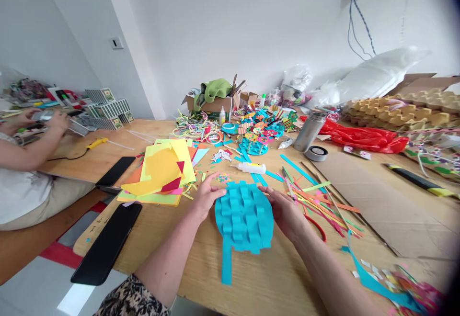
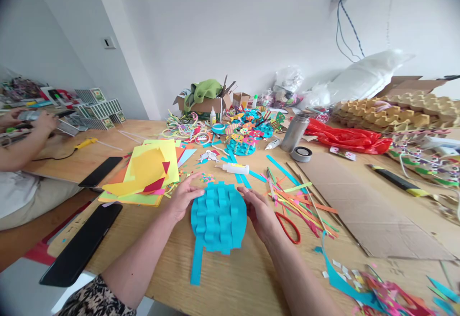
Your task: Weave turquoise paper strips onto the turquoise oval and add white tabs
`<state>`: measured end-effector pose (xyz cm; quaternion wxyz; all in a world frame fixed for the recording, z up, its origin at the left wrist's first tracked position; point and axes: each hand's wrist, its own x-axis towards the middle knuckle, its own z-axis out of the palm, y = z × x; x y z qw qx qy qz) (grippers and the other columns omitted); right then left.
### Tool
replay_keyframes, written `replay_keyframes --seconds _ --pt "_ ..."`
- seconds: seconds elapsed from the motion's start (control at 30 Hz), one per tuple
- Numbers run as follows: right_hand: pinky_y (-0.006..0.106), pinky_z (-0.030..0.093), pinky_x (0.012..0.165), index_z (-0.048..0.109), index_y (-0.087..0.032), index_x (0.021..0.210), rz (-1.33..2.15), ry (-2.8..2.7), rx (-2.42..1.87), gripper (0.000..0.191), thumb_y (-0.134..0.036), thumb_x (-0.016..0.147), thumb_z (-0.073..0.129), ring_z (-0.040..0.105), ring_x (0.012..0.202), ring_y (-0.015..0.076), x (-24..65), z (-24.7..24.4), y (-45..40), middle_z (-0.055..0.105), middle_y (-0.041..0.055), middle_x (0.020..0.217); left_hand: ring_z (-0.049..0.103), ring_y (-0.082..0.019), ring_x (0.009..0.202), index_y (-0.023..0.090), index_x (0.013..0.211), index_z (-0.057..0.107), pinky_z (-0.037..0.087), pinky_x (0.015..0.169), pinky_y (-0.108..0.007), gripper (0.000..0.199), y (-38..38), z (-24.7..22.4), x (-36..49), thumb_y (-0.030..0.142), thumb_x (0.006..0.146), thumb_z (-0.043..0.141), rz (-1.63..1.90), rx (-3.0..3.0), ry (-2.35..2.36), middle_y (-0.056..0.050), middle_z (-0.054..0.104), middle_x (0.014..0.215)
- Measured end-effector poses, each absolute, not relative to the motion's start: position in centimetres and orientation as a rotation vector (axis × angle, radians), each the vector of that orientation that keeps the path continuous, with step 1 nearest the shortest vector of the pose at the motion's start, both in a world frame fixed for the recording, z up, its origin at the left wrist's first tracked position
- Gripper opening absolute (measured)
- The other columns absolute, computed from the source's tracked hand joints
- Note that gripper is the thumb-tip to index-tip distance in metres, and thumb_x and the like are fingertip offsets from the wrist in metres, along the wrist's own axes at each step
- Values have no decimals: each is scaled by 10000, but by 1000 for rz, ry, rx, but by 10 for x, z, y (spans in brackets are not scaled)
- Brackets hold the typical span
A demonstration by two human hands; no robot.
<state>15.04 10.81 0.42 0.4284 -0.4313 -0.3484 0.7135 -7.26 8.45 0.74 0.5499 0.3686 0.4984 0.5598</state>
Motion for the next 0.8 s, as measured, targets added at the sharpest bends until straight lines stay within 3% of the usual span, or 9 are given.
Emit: replay_keyframes --seconds 0.13,0.4,0.67,0.8 --pt "327 479 657 694 -222 964 1853 -954 -1016 444 -584 707 694 675 724 241 150 4 108 739 49 772 505 -106 479 137 1336 474 364 481 -212 812 92 3 -79 246 587 767 1454 715 1261 68 567 557" --pt "312 486 663 639 -210 1046 1729 -983 -950 493 -397 633 834 629 671 166 146 8 100 705 23 824 537 -109 499 163 1263 522 381 490 -215 774 95 2 -83 264 545 794 1611 566 1310 56 586 624" --pt "328 486 655 614 -199 1062 1645 -1079 -977 578 -388 576 863 621 640 173 145 6 101 659 -10 691 555 -124 530 150 1251 528 383 492 -214 786 96 4 -81 265 516 782 1610 543 1308 44 600 634" --pt "322 483 645 584 -187 1097 1590 -1094 -1000 603 -374 591 853 594 616 158 145 5 100 625 -40 626 499 -101 463 163 1262 526 324 436 -193 767 95 4 -80 265 539 761 1575 557 1323 75 541 562"
